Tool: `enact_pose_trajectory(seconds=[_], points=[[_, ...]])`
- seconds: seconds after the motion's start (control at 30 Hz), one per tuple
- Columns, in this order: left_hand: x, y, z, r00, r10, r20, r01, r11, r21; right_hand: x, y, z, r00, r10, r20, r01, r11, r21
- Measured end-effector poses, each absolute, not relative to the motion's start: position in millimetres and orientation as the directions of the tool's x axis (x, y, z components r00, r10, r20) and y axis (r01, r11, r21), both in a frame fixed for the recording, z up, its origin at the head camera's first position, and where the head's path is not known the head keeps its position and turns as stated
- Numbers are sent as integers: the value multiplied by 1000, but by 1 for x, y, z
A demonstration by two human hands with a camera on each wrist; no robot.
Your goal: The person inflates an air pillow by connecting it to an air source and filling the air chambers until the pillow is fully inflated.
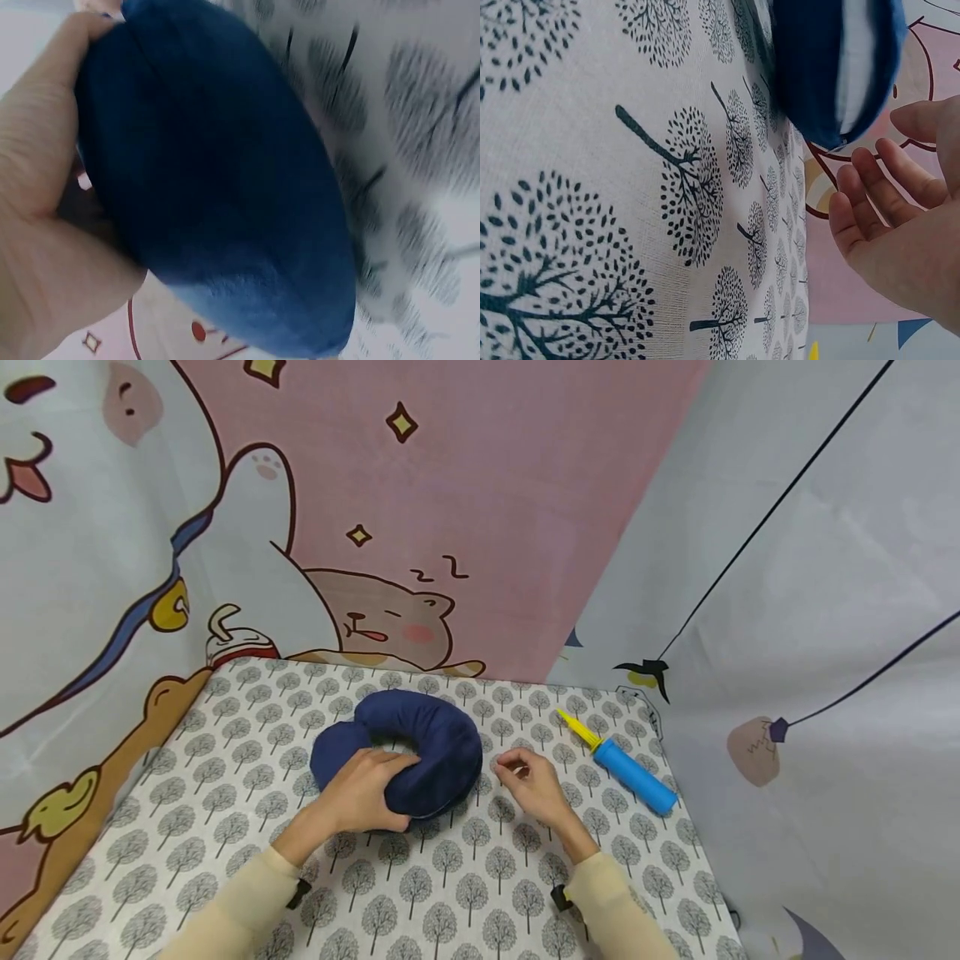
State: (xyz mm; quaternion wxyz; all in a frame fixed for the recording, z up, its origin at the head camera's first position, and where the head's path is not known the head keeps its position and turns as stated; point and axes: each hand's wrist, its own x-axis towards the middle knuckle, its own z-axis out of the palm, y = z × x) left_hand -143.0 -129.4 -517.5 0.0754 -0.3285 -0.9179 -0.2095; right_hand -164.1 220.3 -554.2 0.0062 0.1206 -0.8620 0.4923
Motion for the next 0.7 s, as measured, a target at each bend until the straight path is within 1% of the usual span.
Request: enact_pose_trajectory(seconds=[0.13, 0.3, 0.37, 0.57, 0.7], points=[[-158, -145, -506, -752, 615, 238, 654, 650, 387, -166, 221, -554, -963, -229, 145, -245, 506, -827], [-167, -166, -497, -729, 655, 199, 669, 620, 411, -169, 220, -554, -964, -237, 120, -231, 523, -821], [-168, -173, -497, -730, 658, 182, 665, 624, 410, -170, 219, -555, -962, -246, 117, -234, 528, -816], [-164, -189, -510, -759, 647, 69, 607, 666, 434, -174, 216, -558, -937, -326, 124, -285, 511, -811], [-161, -191, -517, -762, 645, 62, 599, 665, 446, -179, 210, -563, -927, -347, 145, -316, 509, -801]])
